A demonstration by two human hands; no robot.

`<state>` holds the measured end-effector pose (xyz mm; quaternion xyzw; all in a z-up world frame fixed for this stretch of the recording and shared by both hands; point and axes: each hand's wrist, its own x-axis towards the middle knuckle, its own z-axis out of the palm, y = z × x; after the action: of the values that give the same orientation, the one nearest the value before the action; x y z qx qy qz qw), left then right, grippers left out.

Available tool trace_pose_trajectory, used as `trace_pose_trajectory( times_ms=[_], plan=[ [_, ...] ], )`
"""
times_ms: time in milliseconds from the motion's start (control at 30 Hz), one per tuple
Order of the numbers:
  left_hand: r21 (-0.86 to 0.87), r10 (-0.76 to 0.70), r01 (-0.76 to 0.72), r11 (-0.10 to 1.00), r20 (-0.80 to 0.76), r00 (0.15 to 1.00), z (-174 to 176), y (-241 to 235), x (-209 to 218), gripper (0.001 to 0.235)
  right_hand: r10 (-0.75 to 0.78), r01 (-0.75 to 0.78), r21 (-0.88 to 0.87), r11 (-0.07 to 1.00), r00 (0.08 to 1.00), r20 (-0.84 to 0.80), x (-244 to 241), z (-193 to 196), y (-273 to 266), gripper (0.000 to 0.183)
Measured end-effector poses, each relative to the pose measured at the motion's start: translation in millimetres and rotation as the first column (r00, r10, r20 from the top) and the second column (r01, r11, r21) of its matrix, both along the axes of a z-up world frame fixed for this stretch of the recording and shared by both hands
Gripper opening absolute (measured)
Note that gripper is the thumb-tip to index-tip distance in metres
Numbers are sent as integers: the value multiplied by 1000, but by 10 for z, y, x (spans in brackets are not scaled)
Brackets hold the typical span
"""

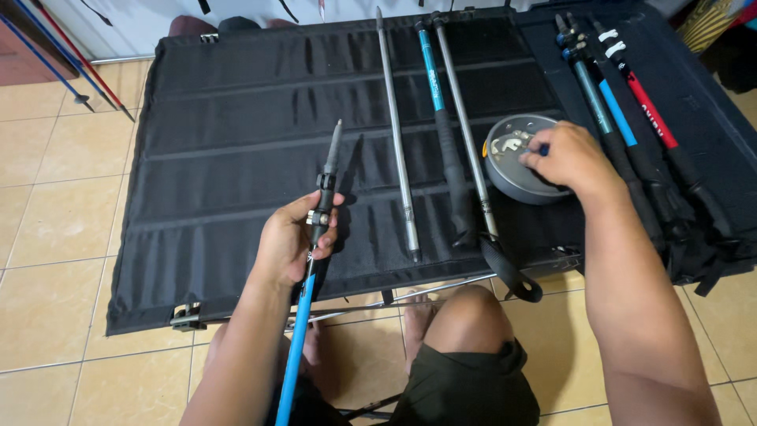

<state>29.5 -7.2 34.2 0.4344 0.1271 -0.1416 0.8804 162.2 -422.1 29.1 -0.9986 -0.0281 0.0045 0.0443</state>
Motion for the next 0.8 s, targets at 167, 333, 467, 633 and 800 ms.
trace_pose_trajectory(
  times_ms=[167, 333, 467, 633, 800],
  plan=[
    [-3, 2, -2, 1000, 1, 1000, -26, -3, 14, 32, 70, -72, 89, 993, 997, 23, -191, 321, 148, 38],
    [-24, 0, 0, 1000, 2, 1000, -57, 7, 20, 32, 281, -269, 187, 945, 959, -42, -225, 391, 354, 61],
    [-33, -1, 1, 999, 10, 1000, -70, 15, 16, 31, 211, -205, 89, 975, 975, -69, -113, 241, 292, 56],
    [-39, -4, 4, 999, 11, 1000, -65, 12, 11, 31, 121, -121, -86, 989, 993, 0, 157, -113, -83, 33],
    [-17, 7, -7, 1000, 13, 1000, -30, 7, -5, 31, 101, -105, 71, 992, 993, 53, 21, 159, -91, 19]
  ],
)
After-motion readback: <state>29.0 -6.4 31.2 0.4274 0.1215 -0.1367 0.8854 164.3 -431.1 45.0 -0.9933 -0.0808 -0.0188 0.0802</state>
